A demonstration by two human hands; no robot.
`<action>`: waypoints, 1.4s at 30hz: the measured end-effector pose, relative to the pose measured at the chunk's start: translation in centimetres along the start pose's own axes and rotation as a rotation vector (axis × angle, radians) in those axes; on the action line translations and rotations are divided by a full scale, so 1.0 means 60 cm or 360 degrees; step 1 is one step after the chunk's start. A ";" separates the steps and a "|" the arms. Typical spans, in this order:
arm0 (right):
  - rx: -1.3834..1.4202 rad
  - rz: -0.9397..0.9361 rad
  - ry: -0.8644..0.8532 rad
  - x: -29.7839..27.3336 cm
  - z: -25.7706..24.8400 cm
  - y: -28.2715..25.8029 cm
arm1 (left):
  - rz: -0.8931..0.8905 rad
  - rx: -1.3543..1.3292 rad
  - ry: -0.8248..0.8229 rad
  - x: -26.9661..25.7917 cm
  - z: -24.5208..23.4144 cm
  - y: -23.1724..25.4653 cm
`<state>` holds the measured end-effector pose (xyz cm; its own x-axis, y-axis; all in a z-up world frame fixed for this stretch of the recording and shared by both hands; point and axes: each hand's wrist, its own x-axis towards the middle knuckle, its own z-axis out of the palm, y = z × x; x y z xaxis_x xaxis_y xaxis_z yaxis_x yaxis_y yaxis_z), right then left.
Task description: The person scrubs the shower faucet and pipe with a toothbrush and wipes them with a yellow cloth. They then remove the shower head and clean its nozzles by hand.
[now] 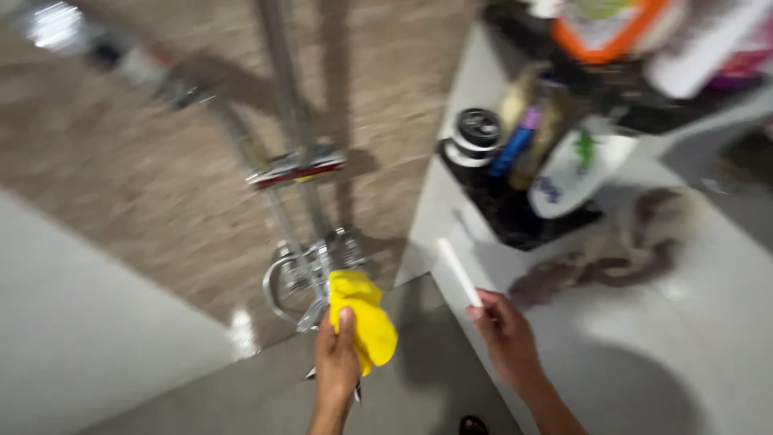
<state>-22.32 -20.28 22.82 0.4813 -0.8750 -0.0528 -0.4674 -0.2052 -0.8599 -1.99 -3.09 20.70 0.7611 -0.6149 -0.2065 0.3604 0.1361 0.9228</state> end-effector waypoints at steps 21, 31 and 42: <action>-0.0762 -0.0739 0.0974 0.130 -0.113 -0.013 | 0.0145 -0.0150 -0.0534 0.053 0.300 0.048; -0.0964 -0.0823 0.1048 0.168 -0.089 0.003 | 0.0099 -0.0103 -0.0531 0.054 0.304 0.047; -0.0617 -0.1025 0.1041 0.104 -0.087 -0.073 | 0.0055 -0.0062 -0.0487 0.044 0.284 0.060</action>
<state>-21.12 -27.15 28.88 0.2796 -0.5919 0.7560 -0.5266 -0.7529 -0.3948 -7.90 -17.48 29.03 0.5776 -0.8139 -0.0624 0.3622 0.1871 0.9132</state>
